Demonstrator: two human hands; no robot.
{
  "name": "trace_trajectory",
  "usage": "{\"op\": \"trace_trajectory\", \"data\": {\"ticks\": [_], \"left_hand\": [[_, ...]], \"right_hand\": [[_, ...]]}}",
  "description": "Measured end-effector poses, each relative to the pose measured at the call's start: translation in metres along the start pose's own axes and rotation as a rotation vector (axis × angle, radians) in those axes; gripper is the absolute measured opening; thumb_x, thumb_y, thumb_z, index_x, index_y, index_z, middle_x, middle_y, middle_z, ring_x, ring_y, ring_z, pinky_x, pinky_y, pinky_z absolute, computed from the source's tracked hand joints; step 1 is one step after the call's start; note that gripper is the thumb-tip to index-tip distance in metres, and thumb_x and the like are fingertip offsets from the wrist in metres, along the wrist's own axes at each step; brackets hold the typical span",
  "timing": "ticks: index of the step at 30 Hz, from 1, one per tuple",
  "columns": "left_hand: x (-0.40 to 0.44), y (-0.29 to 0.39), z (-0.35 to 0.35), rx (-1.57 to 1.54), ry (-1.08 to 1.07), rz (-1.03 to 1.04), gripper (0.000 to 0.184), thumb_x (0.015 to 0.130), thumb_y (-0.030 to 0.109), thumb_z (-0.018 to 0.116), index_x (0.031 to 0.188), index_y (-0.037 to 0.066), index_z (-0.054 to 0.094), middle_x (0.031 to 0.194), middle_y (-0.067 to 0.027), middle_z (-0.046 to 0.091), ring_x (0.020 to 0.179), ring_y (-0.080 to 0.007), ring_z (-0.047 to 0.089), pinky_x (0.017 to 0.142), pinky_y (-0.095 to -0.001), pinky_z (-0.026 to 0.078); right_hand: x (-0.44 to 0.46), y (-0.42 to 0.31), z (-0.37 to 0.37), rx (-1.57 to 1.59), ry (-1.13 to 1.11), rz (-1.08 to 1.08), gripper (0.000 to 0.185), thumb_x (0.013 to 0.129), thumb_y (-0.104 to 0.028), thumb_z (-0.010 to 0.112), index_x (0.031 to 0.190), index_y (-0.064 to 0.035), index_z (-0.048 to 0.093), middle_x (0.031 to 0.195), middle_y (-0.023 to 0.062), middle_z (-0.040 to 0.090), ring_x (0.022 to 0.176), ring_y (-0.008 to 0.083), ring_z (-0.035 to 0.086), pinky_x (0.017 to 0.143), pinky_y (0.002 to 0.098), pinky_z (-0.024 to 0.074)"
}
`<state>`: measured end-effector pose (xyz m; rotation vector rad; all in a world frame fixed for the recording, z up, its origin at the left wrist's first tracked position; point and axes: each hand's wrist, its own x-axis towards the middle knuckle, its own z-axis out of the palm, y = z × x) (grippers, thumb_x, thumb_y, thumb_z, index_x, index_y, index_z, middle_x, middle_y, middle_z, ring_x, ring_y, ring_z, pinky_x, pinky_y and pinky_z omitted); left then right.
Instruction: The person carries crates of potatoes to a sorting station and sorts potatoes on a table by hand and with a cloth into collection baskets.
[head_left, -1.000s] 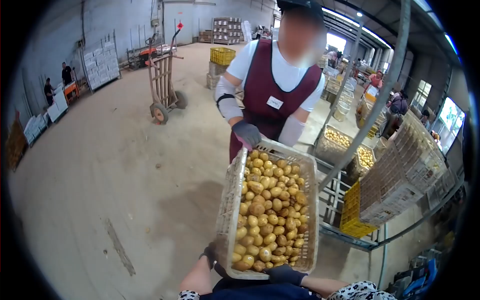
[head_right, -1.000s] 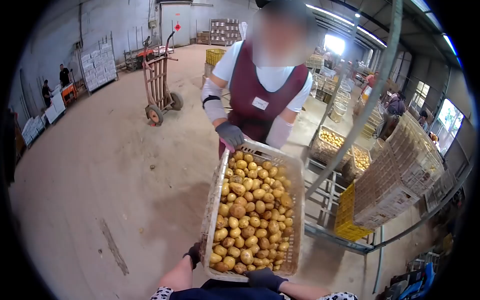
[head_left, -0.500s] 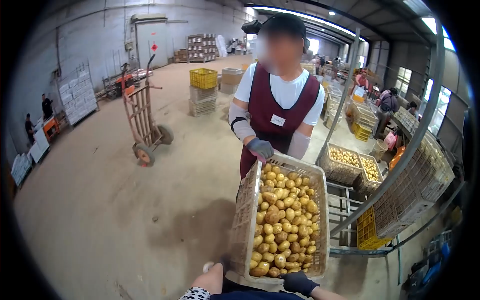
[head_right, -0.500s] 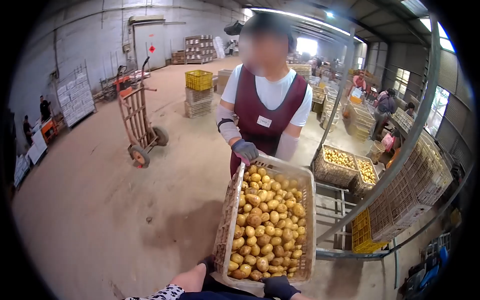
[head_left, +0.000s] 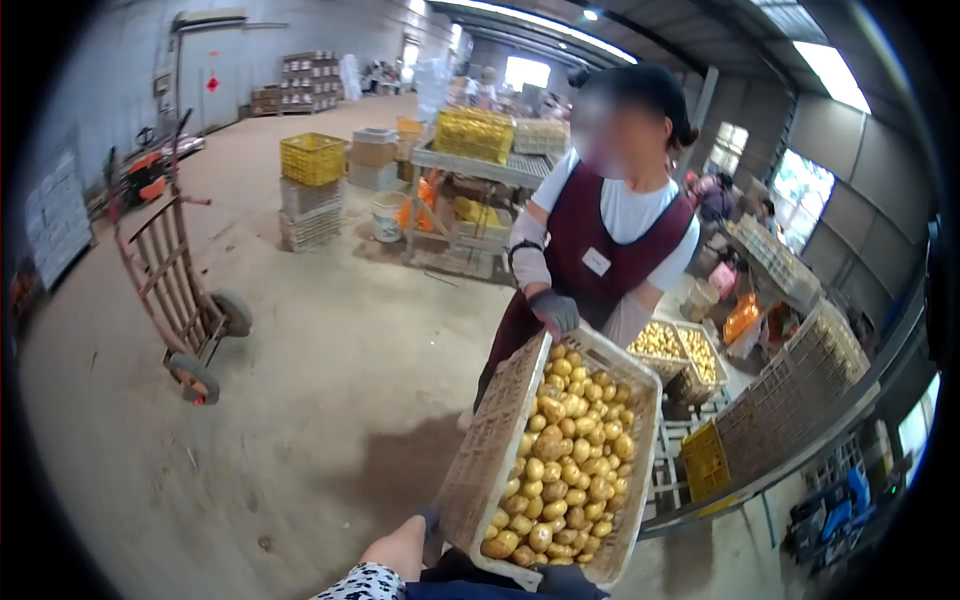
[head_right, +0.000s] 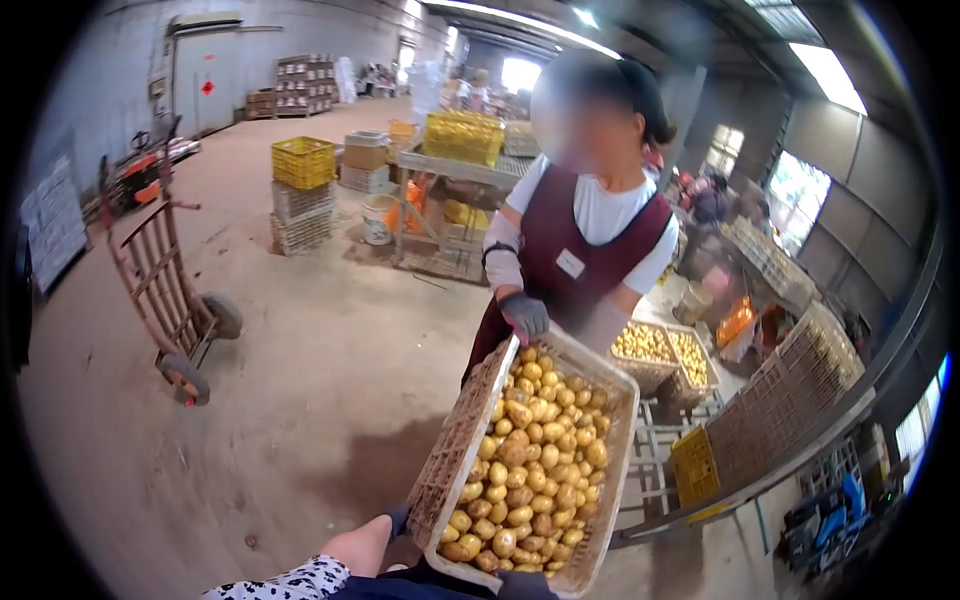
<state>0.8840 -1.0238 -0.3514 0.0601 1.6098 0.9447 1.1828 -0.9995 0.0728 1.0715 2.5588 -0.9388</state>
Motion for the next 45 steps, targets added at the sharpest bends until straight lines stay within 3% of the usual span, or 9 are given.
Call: {"op": "trace_trajectory", "data": {"ticks": [3, 7, 9, 15, 21, 24, 33, 40, 45], "left_hand": [[0.021, 0.031, -0.021, 0.038, -0.044, -0.026, 0.036, 0.089, 0.026, 0.045, 0.112, 0.003, 0.061, 0.098, -0.0161, 0.067, 0.089, -0.0268, 0.064, 0.079, -0.0419, 0.052], [0.076, 0.1, -0.03, 0.076, -0.089, -0.031, 0.036, 0.089, 0.027, 0.044, 0.109, 0.003, 0.062, 0.095, -0.0156, 0.067, 0.085, -0.0273, 0.065, 0.076, -0.0418, 0.053], [0.106, 0.128, -0.043, 0.1, -0.11, -0.031, 0.036, 0.089, 0.028, 0.043, 0.108, 0.004, 0.063, 0.094, -0.0154, 0.068, 0.083, -0.0275, 0.065, 0.075, -0.0417, 0.053], [0.188, 0.23, -0.054, 0.158, -0.127, -0.115, 0.039, 0.089, 0.031, 0.041, 0.104, 0.003, 0.064, 0.091, -0.0146, 0.068, 0.079, -0.0281, 0.066, 0.072, -0.0415, 0.053], [0.28, 0.363, -0.06, 0.784, -0.159, 0.18, 0.04, 0.089, 0.032, 0.044, 0.107, 0.003, 0.064, 0.103, -0.0166, 0.064, 0.095, -0.0268, 0.06, 0.081, -0.0386, 0.046], [0.339, 0.397, -0.042, 0.875, -0.37, 0.655, 0.029, 0.088, 0.028, 0.048, 0.098, 0.008, 0.067, 0.102, -0.0161, 0.066, 0.093, -0.0318, 0.061, 0.08, -0.0407, 0.046], [0.32, 0.588, -0.029, 0.28, -0.353, -0.317, 0.047, 0.093, 0.042, 0.041, 0.109, 0.005, 0.064, 0.1, -0.0114, 0.066, 0.085, -0.0226, 0.063, 0.076, -0.038, 0.05], [0.488, 0.62, 0.003, 0.744, -0.258, 0.195, 0.029, 0.086, 0.023, 0.047, 0.094, 0.001, 0.064, 0.094, -0.0179, 0.065, 0.084, -0.0274, 0.06, 0.072, -0.0412, 0.045], [0.396, 0.822, 0.017, 0.898, -0.383, 0.203, 0.031, 0.084, 0.028, 0.048, 0.091, 0.002, 0.064, 0.089, -0.0176, 0.064, 0.078, -0.0269, 0.06, 0.07, -0.0406, 0.045]], "right_hand": [[0.039, -0.001, 0.013, -0.133, -0.147, 0.184, 0.04, 0.076, -0.033, 0.058, 0.113, -0.02, 0.065, 0.087, 0.0092, 0.069, 0.082, 0.0291, 0.066, 0.074, 0.0405, 0.0498], [0.118, 0.009, -0.01, -0.193, -0.182, 0.098, 0.04, 0.076, -0.04, 0.06, 0.111, -0.0207, 0.065, 0.085, 0.0094, 0.068, 0.08, 0.0284, 0.066, 0.072, 0.0391, 0.0501], [0.142, 0.01, 0.016, -0.173, 0.188, -0.058, 0.039, 0.077, -0.043, 0.059, 0.109, -0.0219, 0.065, 0.084, 0.0101, 0.068, 0.078, 0.0287, 0.066, 0.069, 0.0391, 0.0504], [0.24, -0.008, -0.038, -0.129, -0.09, 0.256, 0.043, 0.081, -0.049, 0.054, 0.113, -0.0234, 0.063, 0.088, 0.0089, 0.068, 0.083, 0.0263, 0.066, 0.074, 0.0361, 0.0503], [0.364, -0.026, -0.069, 0.013, 0.061, 0.342, 0.039, 0.082, -0.044, 0.054, 0.111, -0.0201, 0.063, 0.089, 0.011, 0.068, 0.083, 0.0279, 0.066, 0.073, 0.037, 0.0497], [0.41, -0.047, -0.085, 0.053, 0.144, 0.401, 0.037, 0.082, -0.042, 0.054, 0.109, -0.0179, 0.063, 0.087, 0.0122, 0.068, 0.082, 0.029, 0.065, 0.072, 0.0378, 0.0494], [0.531, -0.061, -0.164, 0.186, 0.202, 0.517, 0.033, 0.083, -0.036, 0.055, 0.102, -0.0112, 0.065, 0.084, 0.0159, 0.067, 0.079, 0.0324, 0.064, 0.069, 0.0401, 0.0486], [0.621, -0.02, -0.227, 0.167, 0.277, 0.462, 0.03, 0.083, -0.031, 0.056, 0.096, -0.0061, 0.065, 0.082, 0.0187, 0.066, 0.076, 0.035, 0.064, 0.067, 0.042, 0.0479], [0.667, -0.038, -0.353, 0.23, 0.323, 0.404, 0.028, 0.083, -0.028, 0.055, 0.095, -0.0049, 0.065, 0.081, 0.0199, 0.065, 0.077, 0.0368, 0.063, 0.068, 0.0446, 0.0476]]}}
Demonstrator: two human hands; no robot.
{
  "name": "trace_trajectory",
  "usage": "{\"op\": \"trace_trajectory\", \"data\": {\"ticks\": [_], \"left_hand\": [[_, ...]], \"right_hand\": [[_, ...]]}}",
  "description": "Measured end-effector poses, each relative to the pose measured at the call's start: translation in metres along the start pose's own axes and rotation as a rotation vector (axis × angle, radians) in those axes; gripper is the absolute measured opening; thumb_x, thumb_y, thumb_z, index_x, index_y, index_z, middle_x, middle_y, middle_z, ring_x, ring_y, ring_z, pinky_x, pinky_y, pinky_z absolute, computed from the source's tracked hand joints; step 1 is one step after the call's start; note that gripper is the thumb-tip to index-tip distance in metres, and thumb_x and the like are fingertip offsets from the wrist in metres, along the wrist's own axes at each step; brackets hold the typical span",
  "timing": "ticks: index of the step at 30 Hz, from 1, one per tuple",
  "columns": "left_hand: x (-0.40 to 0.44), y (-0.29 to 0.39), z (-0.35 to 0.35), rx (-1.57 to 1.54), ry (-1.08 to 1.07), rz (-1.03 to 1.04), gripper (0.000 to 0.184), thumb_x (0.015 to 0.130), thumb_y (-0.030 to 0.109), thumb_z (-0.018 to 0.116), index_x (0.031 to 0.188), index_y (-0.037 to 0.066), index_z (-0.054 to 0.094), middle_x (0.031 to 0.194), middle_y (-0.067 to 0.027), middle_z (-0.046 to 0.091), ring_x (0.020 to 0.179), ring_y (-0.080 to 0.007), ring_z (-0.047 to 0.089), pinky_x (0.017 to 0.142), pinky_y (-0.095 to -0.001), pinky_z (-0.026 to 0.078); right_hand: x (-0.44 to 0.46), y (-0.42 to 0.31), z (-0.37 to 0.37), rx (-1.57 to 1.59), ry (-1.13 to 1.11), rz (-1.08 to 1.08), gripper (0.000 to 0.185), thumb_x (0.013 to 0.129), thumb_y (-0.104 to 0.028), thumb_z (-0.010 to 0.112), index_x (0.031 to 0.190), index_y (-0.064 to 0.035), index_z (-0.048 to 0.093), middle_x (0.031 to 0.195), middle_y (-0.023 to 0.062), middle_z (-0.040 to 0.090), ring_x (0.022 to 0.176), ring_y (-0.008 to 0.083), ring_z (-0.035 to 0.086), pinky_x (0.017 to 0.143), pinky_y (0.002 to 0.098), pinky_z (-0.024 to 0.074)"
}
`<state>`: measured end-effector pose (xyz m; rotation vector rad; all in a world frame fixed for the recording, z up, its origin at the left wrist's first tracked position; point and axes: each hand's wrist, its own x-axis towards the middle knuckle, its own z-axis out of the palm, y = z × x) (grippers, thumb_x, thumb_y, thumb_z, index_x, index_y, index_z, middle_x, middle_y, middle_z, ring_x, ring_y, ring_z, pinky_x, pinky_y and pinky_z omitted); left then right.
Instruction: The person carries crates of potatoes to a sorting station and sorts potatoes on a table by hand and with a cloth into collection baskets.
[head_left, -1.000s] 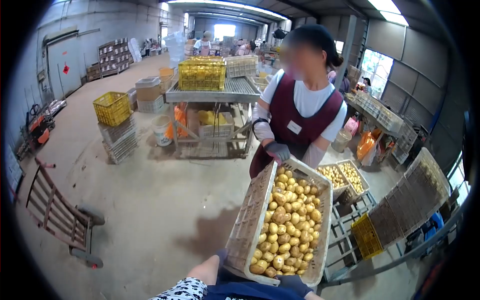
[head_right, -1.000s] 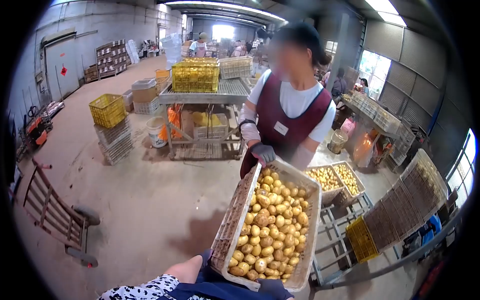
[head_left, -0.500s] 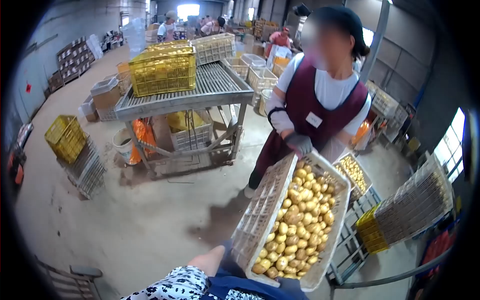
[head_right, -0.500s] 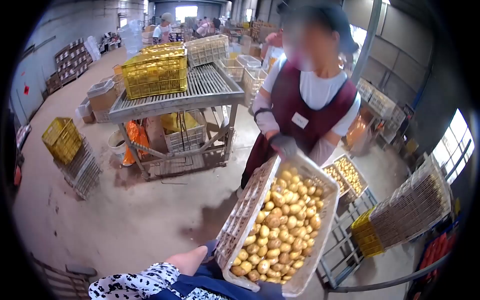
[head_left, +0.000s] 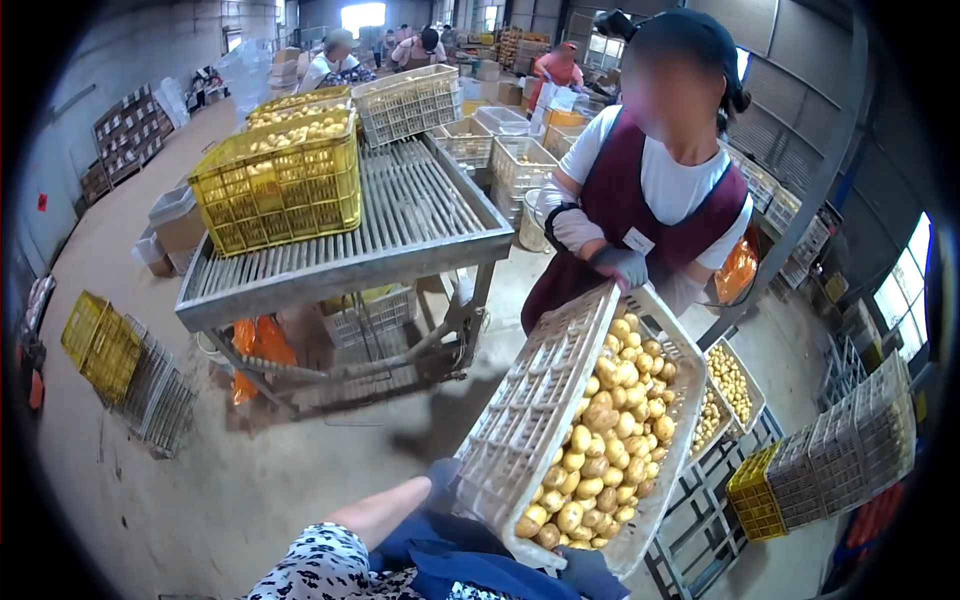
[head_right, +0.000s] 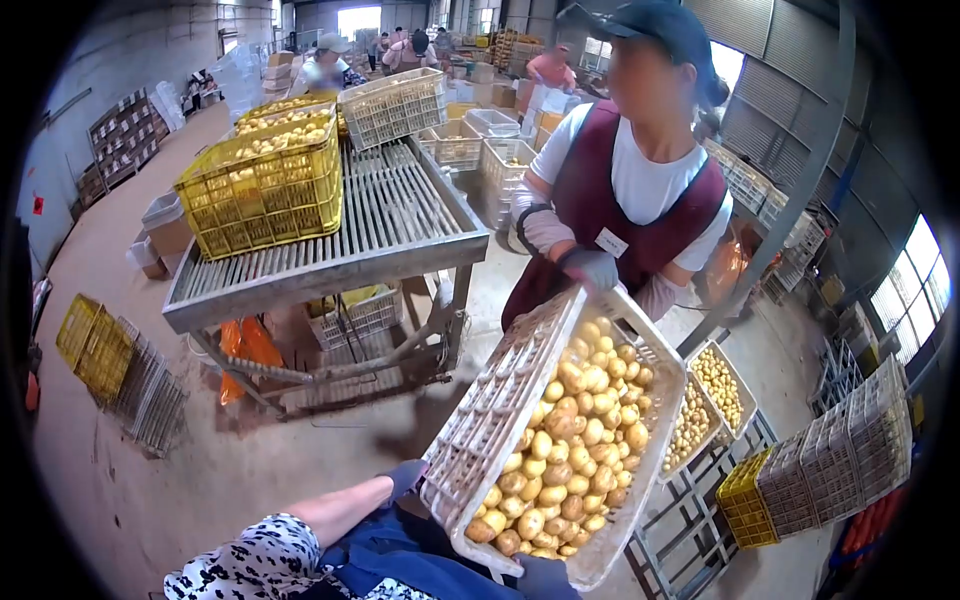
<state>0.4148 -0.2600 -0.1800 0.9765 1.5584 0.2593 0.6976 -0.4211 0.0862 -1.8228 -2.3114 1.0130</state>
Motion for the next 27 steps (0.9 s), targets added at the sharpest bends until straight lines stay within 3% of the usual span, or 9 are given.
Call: {"op": "trace_trajectory", "data": {"ticks": [1, 6, 9, 17, 22, 23, 24, 25, 27], "left_hand": [[-0.007, 0.025, -0.016, -0.014, -0.008, 0.016, 0.032, 0.084, 0.029, 0.048, 0.092, 0.002, 0.064, 0.089, -0.0159, 0.064, 0.078, -0.025, 0.058, 0.07, -0.0398, 0.044], [-0.066, 0.129, -0.08, -0.273, -0.154, 0.035, 0.032, 0.09, 0.033, 0.045, 0.099, 0.007, 0.06, 0.089, -0.0047, 0.057, 0.076, -0.0129, 0.045, 0.067, -0.029, 0.039], [-0.073, 0.199, -0.137, -0.235, -0.214, -0.013, 0.037, 0.094, 0.037, 0.043, 0.113, 0.009, 0.058, 0.091, -0.0027, 0.055, 0.076, -0.0099, 0.042, 0.064, -0.0257, 0.037], [-0.048, 0.307, -0.293, -0.461, -0.355, 0.444, 0.057, 0.1, 0.045, 0.032, 0.137, 0.001, 0.041, 0.136, -0.0066, 0.048, 0.122, -0.0152, 0.044, 0.106, -0.0284, 0.03], [0.018, 0.336, -0.417, -0.5, 0.063, 0.655, 0.048, 0.098, 0.039, 0.043, 0.129, 0.004, 0.051, 0.119, -0.0071, 0.06, 0.109, -0.017, 0.054, 0.095, -0.0299, 0.039], [0.039, 0.33, -0.44, -0.197, 0.48, 0.929, 0.039, 0.096, 0.028, 0.049, 0.126, 0.002, 0.053, 0.108, -0.0072, 0.063, 0.099, -0.019, 0.058, 0.088, -0.0305, 0.043], [0.03, 0.344, -0.456, -0.495, 0.547, 0.991, 0.037, 0.095, 0.02, 0.051, 0.126, 0.001, 0.052, 0.114, -0.0116, 0.062, 0.102, -0.0208, 0.059, 0.091, -0.0307, 0.043], [0.012, 0.345, -0.46, -0.584, 0.659, 1.129, 0.036, 0.094, 0.018, 0.05, 0.126, 0.001, 0.052, 0.116, -0.0133, 0.061, 0.103, -0.0208, 0.059, 0.094, -0.031, 0.043], [-0.013, 0.325, -0.466, -0.638, 0.741, 1.328, 0.036, 0.094, 0.014, 0.048, 0.127, 0.001, 0.051, 0.12, -0.015, 0.06, 0.104, -0.0194, 0.059, 0.099, -0.032, 0.039]], "right_hand": [[0.021, 0.035, 0.012, -0.038, -0.165, 0.207, 0.038, 0.078, -0.038, 0.059, 0.11, -0.0187, 0.064, 0.088, 0.0122, 0.068, 0.083, 0.0287, 0.066, 0.076, 0.0367, 0.0508], [0.046, -0.054, -0.101, 0.127, -0.052, 0.167, 0.051, 0.076, -0.057, 0.066, 0.097, -0.0106, 0.067, 0.075, 0.0116, 0.068, 0.07, 0.0249, 0.066, 0.066, 0.0335, 0.051], [0.085, -0.099, -0.169, 0.056, -0.102, 0.154, 0.043, 0.08, -0.048, 0.067, 0.101, -0.0116, 0.067, 0.071, 0.0082, 0.067, 0.062, 0.019, 0.065, 0.061, 0.0304, 0.0508], [0.216, -0.232, -0.305, -0.005, 0.097, 0.124, 0.038, 0.086, -0.042, 0.061, 0.101, -0.0069, 0.062, 0.074, 0.0094, 0.066, 0.067, 0.017, 0.066, 0.061, 0.0292, 0.0501], [0.387, -0.321, -0.345, 0.19, -0.196, 0.032, 0.054, 0.091, -0.058, 0.048, 0.094, -0.0058, 0.062, 0.07, 0.0001, 0.059, 0.063, 0.0078, 0.054, 0.056, 0.0231, 0.0435], [0.446, -0.319, -0.335, 0.141, -0.339, -0.052, 0.057, 0.09, -0.059, 0.046, 0.093, -0.0045, 0.061, 0.072, 0.0018, 0.059, 0.063, 0.011, 0.056, 0.056, 0.0263, 0.0448], [0.495, -0.337, -0.319, 0.227, -0.385, -0.206, 0.055, 0.091, -0.059, 0.046, 0.092, -0.0052, 0.057, 0.077, -0.0001, 0.057, 0.068, 0.0082, 0.051, 0.061, 0.0242, 0.0441], [0.556, -0.337, -0.302, -0.111, -0.196, -0.436, 0.061, 0.091, -0.059, 0.043, 0.093, -0.0014, 0.062, 0.077, 0.0102, 0.064, 0.072, 0.0206, 0.06, 0.068, 0.034, 0.0477], [0.67, -0.371, -0.298, 0.223, -0.551, -0.27, 0.051, 0.095, -0.048, 0.038, 0.101, -0.0024, 0.061, 0.09, 0.0131, 0.065, 0.077, 0.0195, 0.061, 0.073, 0.0339, 0.0473]]}}
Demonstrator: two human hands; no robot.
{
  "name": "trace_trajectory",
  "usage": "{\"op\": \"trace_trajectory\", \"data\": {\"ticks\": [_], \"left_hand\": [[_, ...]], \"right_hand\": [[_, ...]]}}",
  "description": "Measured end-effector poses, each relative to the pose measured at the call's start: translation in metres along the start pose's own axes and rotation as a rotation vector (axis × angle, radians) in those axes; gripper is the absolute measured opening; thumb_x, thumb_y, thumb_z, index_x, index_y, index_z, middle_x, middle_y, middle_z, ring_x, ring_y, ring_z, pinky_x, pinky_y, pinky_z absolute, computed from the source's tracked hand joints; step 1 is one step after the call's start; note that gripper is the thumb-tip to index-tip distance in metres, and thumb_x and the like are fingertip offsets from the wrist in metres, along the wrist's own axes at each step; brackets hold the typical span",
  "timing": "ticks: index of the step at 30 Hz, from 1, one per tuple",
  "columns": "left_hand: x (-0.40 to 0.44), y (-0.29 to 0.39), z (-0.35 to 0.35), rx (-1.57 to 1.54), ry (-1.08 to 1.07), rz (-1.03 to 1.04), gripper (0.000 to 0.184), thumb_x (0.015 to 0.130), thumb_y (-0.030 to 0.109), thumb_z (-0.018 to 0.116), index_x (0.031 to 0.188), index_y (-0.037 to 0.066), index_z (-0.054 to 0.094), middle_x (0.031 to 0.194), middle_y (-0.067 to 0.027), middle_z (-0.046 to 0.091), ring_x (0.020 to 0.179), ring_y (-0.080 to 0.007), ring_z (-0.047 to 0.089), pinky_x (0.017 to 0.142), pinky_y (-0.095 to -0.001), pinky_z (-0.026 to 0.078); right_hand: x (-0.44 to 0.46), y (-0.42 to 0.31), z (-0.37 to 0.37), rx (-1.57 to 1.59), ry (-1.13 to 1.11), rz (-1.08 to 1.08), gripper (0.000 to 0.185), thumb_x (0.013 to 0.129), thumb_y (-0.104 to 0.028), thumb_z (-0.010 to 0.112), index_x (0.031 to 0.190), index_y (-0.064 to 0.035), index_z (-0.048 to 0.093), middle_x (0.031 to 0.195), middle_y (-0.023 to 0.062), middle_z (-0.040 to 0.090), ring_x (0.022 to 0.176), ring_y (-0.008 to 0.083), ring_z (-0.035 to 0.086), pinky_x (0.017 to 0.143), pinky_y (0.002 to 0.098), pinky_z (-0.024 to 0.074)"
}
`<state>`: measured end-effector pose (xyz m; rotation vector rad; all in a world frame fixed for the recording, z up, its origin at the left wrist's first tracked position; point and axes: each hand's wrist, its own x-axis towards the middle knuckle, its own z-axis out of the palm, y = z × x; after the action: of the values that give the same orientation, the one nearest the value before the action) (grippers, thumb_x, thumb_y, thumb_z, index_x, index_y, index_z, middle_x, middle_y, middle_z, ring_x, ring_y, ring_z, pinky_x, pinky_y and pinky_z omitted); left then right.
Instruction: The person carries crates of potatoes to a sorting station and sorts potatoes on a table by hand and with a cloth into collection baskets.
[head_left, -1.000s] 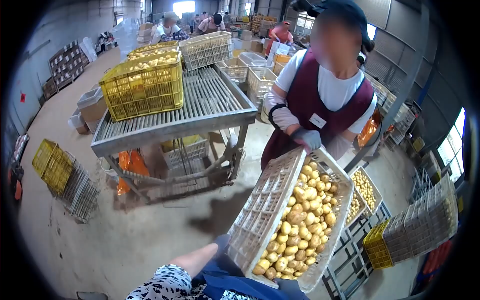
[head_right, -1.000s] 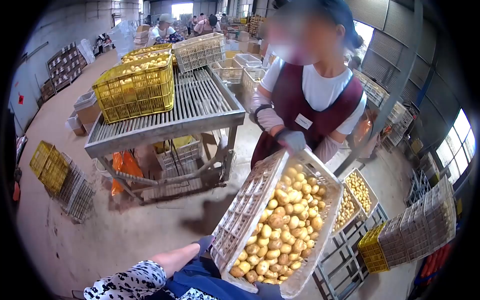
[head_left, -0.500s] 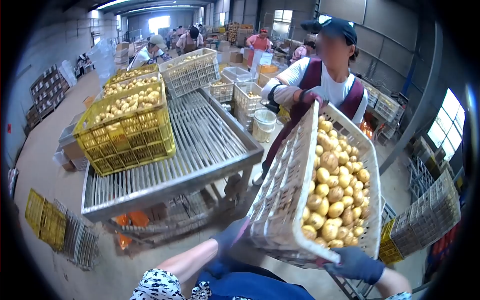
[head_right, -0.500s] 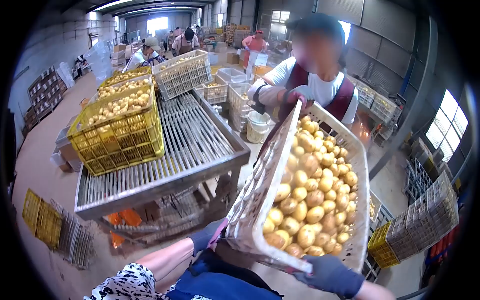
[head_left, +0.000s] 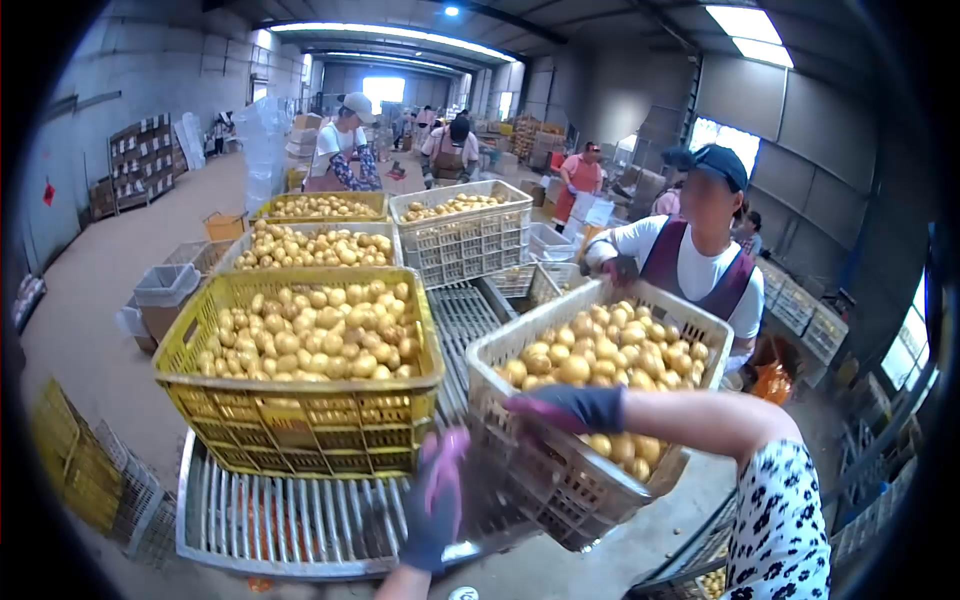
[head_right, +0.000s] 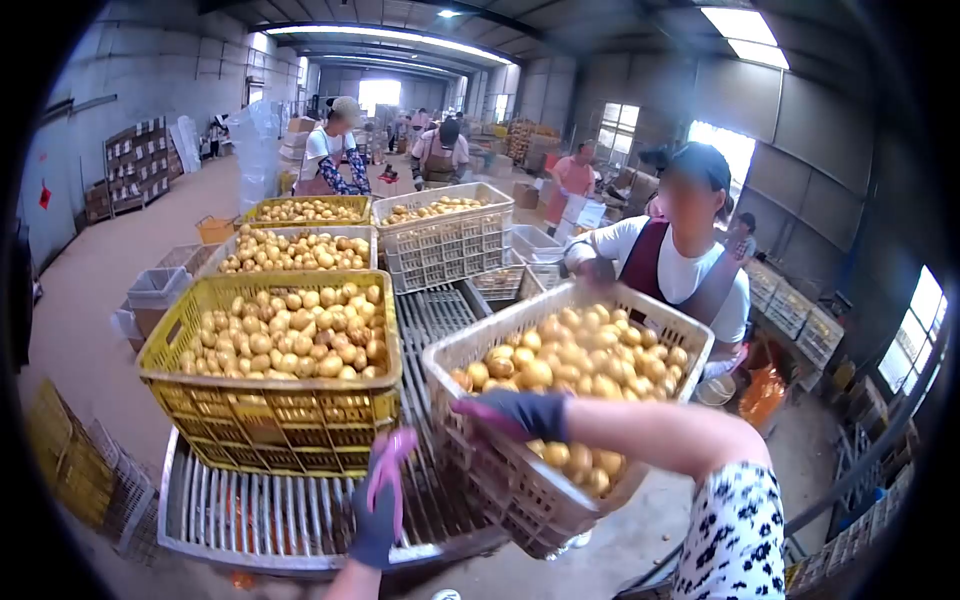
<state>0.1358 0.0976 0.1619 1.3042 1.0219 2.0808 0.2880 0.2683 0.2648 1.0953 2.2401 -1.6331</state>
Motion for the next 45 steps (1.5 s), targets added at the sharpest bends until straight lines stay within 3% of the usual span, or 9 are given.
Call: {"op": "trace_trajectory", "data": {"ticks": [1, 5, 12, 17, 23, 29, 33, 37, 45], "left_hand": [[-0.018, -0.005, -0.013, -0.019, -0.05, 0.032, 0.036, 0.094, 0.011, 0.046, 0.128, 0.001, 0.05, 0.121, -0.015, 0.059, 0.105, -0.018, 0.059, 0.102, -0.0325, 0.037], [-0.057, -0.013, -0.037, 0.1, -0.21, -0.476, 0.038, 0.097, 0.021, 0.047, 0.123, -0.006, 0.052, 0.117, -0.0185, 0.061, 0.114, -0.0269, 0.056, 0.11, -0.0379, 0.025], [-0.078, -0.094, -0.065, 0.21, -0.363, -0.556, 0.04, 0.089, 0.015, 0.055, 0.127, 0.003, 0.051, 0.129, -0.018, 0.051, 0.112, -0.0247, 0.055, 0.091, -0.0332, 0.046], [-0.063, -0.099, -0.026, 0.01, -0.55, -0.819, 0.038, 0.096, 0.018, 0.047, 0.126, -0.005, 0.051, 0.121, -0.0129, 0.06, 0.113, -0.0173, 0.055, 0.098, -0.0284, 0.038], [-0.06, -0.081, 0.063, 0.194, -1.031, -0.928, 0.039, 0.093, 0.035, 0.05, 0.114, 0.004, 0.061, 0.1, -0.0055, 0.065, 0.093, -0.0153, 0.059, 0.081, -0.0286, 0.046], [-0.173, -0.072, 0.109, -0.126, -1.659, -0.322, 0.031, 0.091, 0.021, 0.053, 0.114, 0.001, 0.059, 0.102, -0.0135, 0.063, 0.094, -0.0221, 0.06, 0.086, -0.0325, 0.044], [-0.285, 0.027, 0.112, -0.255, -2.093, -0.024, 0.031, 0.089, 0.02, 0.057, 0.114, 0.003, 0.06, 0.11, -0.0168, 0.062, 0.101, -0.032, 0.059, 0.091, -0.0402, 0.043], [-0.419, 0.131, 0.101, -0.439, -2.258, 0.507, 0.039, 0.088, 0.026, 0.059, 0.122, 0.006, 0.055, 0.119, -0.0147, 0.059, 0.11, -0.03, 0.055, 0.099, -0.0424, 0.039], [-0.582, 0.222, 0.121, -0.418, -2.44, 0.711, 0.046, 0.091, 0.037, 0.053, 0.125, 0.007, 0.053, 0.122, -0.0129, 0.058, 0.108, -0.0322, 0.055, 0.099, -0.0413, 0.038]], "right_hand": [[0.049, 0.013, -0.026, -0.388, 0.097, -0.45, 0.054, 0.095, -0.05, 0.036, 0.105, -0.0017, 0.059, 0.091, 0.0125, 0.065, 0.079, 0.0194, 0.061, 0.076, 0.0335, 0.0466], [0.106, -0.035, -0.061, -0.87, 0.299, -0.529, 0.061, 0.093, -0.053, 0.04, 0.107, 0.0045, 0.052, 0.103, 0.0225, 0.062, 0.09, 0.0336, 0.062, 0.078, 0.0415, 0.0474], [-0.023, 0.065, 0.021, -0.207, 0.657, -0.593, 0.055, 0.094, -0.035, 0.055, 0.138, -0.0058, 0.041, 0.127, 0.0157, 0.056, 0.112, 0.0193, 0.056, 0.095, 0.0317, 0.0433], [-0.113, 0.285, 0.196, 0.173, 1.233, 0.171, 0.041, 0.09, -0.027, 0.059, 0.123, -0.0025, 0.055, 0.107, 0.0145, 0.065, 0.095, 0.0234, 0.062, 0.084, 0.0302, 0.0473], [-0.248, 0.311, 0.496, 0.496, 0.81, 1.205, 0.042, 0.085, -0.036, 0.05, 0.112, -0.0053, 0.062, 0.113, 0.0193, 0.062, 0.107, 0.0353, 0.058, 0.092, 0.0405, 0.0452], [-0.235, 0.175, 0.728, 1.229, 1.333, 1.565, 0.038, 0.083, -0.03, 0.051, 0.105, -0.0022, 0.065, 0.109, 0.0188, 0.064, 0.099, 0.0335, 0.061, 0.084, 0.0405, 0.0483], [-0.151, 0.161, 0.922, 1.725, 2.358, 0.742, 0.032, 0.083, -0.01, 0.047, 0.109, -0.0025, 0.064, 0.105, 0.0155, 0.067, 0.092, 0.0259, 0.065, 0.078, 0.0344, 0.0512], [-0.145, 0.105, 0.973, 0.97, 2.247, 1.658, 0.033, 0.09, -0.011, 0.043, 0.114, 0.0018, 0.061, 0.108, 0.0162, 0.066, 0.099, 0.0243, 0.063, 0.085, 0.0337, 0.0488], [-0.391, 0.133, 0.964, 0.793, 2.339, 1.212, 0.04, 0.086, -0.013, 0.053, 0.124, 0.001, 0.053, 0.115, 0.0152, 0.062, 0.106, 0.0195, 0.058, 0.09, 0.0295, 0.045]]}}
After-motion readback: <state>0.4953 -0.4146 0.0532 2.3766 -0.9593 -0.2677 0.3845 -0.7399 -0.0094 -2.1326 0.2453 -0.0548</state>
